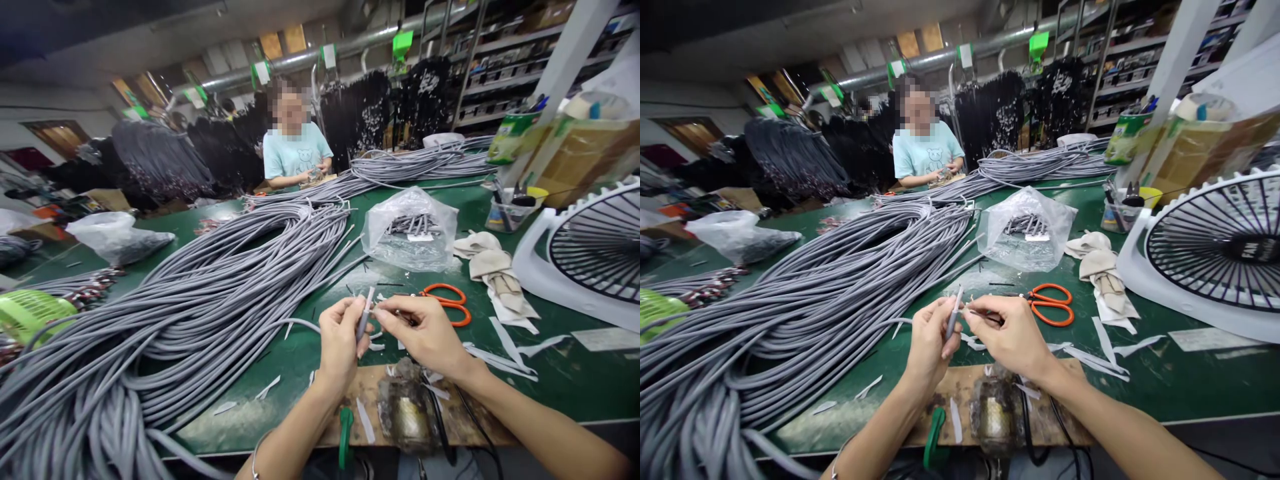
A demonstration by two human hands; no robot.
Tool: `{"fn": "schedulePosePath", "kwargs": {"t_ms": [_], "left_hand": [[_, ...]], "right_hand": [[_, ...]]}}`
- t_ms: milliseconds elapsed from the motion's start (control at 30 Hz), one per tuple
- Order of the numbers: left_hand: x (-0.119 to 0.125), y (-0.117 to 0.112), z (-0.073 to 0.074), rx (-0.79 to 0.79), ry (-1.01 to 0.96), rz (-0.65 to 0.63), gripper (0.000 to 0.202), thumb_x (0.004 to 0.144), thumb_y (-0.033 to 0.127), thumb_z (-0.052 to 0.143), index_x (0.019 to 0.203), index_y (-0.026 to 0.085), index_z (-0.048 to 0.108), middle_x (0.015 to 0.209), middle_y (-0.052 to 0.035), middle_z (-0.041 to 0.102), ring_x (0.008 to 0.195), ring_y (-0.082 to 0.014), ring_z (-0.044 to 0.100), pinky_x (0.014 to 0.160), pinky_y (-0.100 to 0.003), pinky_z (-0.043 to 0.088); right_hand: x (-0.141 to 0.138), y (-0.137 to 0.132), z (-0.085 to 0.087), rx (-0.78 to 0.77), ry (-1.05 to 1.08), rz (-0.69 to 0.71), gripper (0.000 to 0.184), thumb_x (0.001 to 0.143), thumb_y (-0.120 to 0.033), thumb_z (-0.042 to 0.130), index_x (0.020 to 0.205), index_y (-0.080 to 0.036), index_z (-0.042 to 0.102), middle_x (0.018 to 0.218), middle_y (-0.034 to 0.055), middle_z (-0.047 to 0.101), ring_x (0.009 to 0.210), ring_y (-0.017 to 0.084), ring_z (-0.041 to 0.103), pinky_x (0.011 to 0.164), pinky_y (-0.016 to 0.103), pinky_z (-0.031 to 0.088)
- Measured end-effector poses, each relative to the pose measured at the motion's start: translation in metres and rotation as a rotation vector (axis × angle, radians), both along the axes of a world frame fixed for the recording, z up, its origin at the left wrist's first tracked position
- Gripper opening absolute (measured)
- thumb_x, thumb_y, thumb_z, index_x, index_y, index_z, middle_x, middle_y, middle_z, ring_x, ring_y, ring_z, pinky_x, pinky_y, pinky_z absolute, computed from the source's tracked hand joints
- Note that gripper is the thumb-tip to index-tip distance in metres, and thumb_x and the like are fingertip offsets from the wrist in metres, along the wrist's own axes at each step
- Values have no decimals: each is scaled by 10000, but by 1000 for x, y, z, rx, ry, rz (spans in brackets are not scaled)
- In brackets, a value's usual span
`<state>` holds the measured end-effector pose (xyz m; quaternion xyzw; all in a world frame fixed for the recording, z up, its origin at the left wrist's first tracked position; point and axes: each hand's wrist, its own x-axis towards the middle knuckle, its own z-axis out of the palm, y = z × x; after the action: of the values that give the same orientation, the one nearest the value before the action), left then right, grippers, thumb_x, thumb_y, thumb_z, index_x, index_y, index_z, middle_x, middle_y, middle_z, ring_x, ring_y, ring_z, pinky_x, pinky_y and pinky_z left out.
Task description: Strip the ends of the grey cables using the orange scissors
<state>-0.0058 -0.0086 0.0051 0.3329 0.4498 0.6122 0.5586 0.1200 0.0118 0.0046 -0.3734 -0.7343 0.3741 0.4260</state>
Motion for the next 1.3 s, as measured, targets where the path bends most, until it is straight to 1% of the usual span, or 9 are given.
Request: {"fn": "schedulePosePath", "kwargs": {"t_ms": [267,367,467,533,633,767,1067,1200,1300], "left_hand": [[2,2,-3,-105,-73,-174,350,672,458,639,699,145,485,389,56,486,205,-1,247,237,-116,131],[6,1,-4,-150,-76,-282,348,659,439,655,724,133,503,397,55,474,224,-6,261,244,-120,129],[6,-1,-1,-133,-146,-285,310,669,360,661,830,132,527,458,71,457,275,-5,294,279,-116,157],[1,-2,4,-96,-204,-278,289,687,312,652,899,159,526,536,69,479,314,-2,323,321,-121,201],[-12,-3,10,-58,-116,-375,313,689,293,668,954,158,571,660,22,548,382,-4,367,387,-145,248],[-20,-5,9,-8,241,-470,309,710,369,648,701,60,658,575,-32,552,398,-23,368,389,-171,243],[5,-1,1,133,388,-26,190,688,265,662,708,78,691,500,9,498,443,-61,386,418,-181,300],[3,1,0,124,268,42,243,687,272,674,868,110,673,642,-16,596,395,-30,360,377,-166,268],[-4,1,3,110,109,-52,415,695,287,676,1083,158,602,887,-75,639,367,10,317,354,-150,219]], "right_hand": [[2,6,0,-104,232,-95,164,760,-303,562,817,-158,614,702,21,593,572,108,502,470,205,367],[3,10,4,-197,373,112,348,725,-313,603,1048,-190,563,894,36,617,670,118,558,522,203,430],[4,12,7,-321,316,340,261,744,-322,601,938,-149,620,753,28,636,574,100,554,520,207,439],[5,13,8,-324,269,322,205,752,-311,606,836,-129,647,698,28,640,592,107,563,552,209,437],[8,13,8,-223,160,189,174,753,-286,608,724,-122,657,666,23,639,602,111,549,556,205,413],[14,11,10,41,-58,79,246,784,-165,531,548,-132,592,526,-10,554,500,84,469,474,195,337],[20,8,-2,909,-433,-194,241,785,-44,388,844,-98,616,654,51,598,551,127,516,494,258,312],[14,4,-11,936,-465,-215,172,816,-103,433,740,-143,582,622,19,551,525,112,463,507,262,299],[7,0,-13,916,-442,-193,213,830,-119,423,660,-154,547,563,-5,489,488,102,420,480,260,270]]}}
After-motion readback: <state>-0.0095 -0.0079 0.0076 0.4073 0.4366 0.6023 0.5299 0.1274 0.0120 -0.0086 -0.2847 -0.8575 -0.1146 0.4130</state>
